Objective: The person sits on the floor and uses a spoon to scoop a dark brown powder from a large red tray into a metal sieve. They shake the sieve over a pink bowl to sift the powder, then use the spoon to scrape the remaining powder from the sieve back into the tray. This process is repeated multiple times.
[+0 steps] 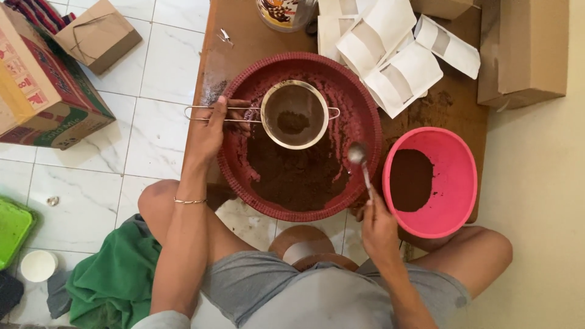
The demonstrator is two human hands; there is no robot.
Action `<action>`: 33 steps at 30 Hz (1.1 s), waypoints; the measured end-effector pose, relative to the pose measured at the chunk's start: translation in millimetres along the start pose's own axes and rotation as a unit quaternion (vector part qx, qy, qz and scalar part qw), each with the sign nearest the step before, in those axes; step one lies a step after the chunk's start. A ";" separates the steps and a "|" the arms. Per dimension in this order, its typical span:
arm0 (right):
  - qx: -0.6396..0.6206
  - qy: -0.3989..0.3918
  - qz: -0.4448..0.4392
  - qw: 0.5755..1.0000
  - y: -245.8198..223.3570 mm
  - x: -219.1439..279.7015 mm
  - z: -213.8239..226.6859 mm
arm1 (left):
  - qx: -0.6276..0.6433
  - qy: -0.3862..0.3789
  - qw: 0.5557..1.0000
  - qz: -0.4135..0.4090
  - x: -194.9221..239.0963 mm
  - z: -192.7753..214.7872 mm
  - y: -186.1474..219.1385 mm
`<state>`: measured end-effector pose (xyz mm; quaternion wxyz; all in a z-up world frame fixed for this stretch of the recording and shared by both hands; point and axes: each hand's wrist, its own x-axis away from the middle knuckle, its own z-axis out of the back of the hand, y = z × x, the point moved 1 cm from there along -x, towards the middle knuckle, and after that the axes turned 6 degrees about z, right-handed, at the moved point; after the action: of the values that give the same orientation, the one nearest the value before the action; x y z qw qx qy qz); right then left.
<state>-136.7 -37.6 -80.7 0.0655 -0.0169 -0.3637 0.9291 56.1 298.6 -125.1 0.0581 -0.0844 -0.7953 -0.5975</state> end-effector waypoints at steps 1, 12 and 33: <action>0.000 0.001 -0.001 1.000 1.8 3.9 -2.4 | -0.001 -0.001 1.000 0.001 -0.1 -0.6 -0.1; 0.197 -0.113 -0.067 0.971 -5.4 6.3 -4.9 | -0.010 0.046 0.999 -0.002 -6.5 5.6 -10.2; 0.205 -0.196 -0.049 0.958 -43.3 -16.4 23.7 | 0.008 0.034 0.999 -0.016 -1.9 -1.1 -0.3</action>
<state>-117.6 -24.3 -34.2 0.0402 0.1967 -0.1718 0.9645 57.8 297.3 -125.4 0.0763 -0.0508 -0.7988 -0.5946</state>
